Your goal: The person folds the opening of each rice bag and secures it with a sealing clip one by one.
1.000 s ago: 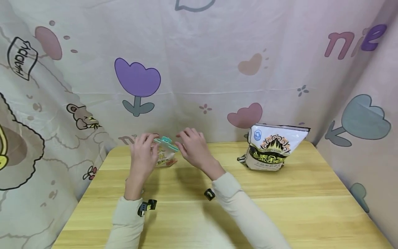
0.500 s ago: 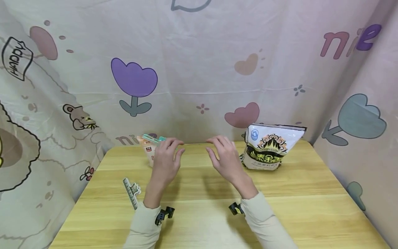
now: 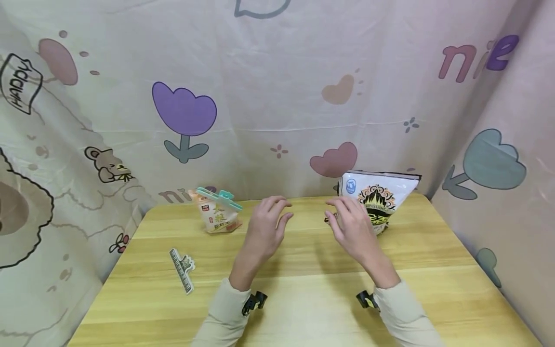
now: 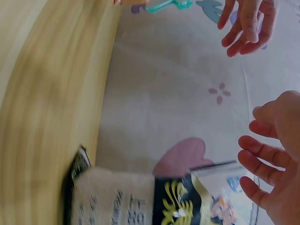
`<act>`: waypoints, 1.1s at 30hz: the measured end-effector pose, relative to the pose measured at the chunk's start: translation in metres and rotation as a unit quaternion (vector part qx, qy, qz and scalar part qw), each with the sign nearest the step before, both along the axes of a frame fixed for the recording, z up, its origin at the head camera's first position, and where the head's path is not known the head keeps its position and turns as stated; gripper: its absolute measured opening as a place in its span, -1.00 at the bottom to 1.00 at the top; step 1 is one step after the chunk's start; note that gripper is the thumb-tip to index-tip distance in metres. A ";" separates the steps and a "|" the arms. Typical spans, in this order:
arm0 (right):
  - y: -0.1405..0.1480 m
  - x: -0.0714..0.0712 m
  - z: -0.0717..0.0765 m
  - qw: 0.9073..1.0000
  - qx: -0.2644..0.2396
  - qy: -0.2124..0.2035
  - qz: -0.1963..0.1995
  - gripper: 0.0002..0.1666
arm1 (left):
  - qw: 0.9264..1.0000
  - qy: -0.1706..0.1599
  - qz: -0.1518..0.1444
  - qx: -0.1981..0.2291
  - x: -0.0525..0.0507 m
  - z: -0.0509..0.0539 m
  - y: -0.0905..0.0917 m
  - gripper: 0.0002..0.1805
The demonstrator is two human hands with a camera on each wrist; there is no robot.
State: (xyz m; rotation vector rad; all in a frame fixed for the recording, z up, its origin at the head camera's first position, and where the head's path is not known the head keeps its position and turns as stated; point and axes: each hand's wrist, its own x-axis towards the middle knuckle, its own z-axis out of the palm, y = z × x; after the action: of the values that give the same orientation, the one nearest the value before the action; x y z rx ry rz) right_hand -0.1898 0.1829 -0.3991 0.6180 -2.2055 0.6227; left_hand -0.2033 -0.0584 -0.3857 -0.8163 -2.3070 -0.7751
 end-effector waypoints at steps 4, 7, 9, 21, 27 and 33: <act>0.020 0.004 0.004 1.000 -0.004 0.012 -0.009 -0.70 | 1.000 0.010 -0.009 0.001 -0.002 0.004 0.013 -0.80; 0.035 0.007 0.006 1.000 -0.013 0.018 -0.018 -0.70 | 1.000 0.015 -0.009 0.002 -0.004 0.007 0.022 -0.81; 0.045 0.008 0.008 0.999 -0.019 0.020 -0.024 -0.69 | 1.000 0.017 -0.007 0.001 -0.005 0.009 0.027 -0.82; 0.108 -0.012 0.035 0.992 -0.021 0.078 -0.100 -0.69 | 1.000 0.015 -0.022 0.009 -0.004 0.022 0.052 -0.86; 0.121 -0.026 0.040 0.992 -0.020 0.062 -0.109 -0.70 | 1.000 0.015 -0.024 0.011 -0.005 0.029 0.061 -0.83; 0.124 -0.031 0.043 0.992 -0.022 0.037 -0.120 -0.73 | 0.999 0.023 -0.025 0.006 -0.008 0.038 0.074 -0.79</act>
State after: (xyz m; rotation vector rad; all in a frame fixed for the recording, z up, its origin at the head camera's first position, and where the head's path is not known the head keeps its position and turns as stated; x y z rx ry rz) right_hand -0.2211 0.3067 -0.3565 0.3401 -2.1489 0.5124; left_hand -0.2115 0.0152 -0.3473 -0.8811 -2.2468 -0.7843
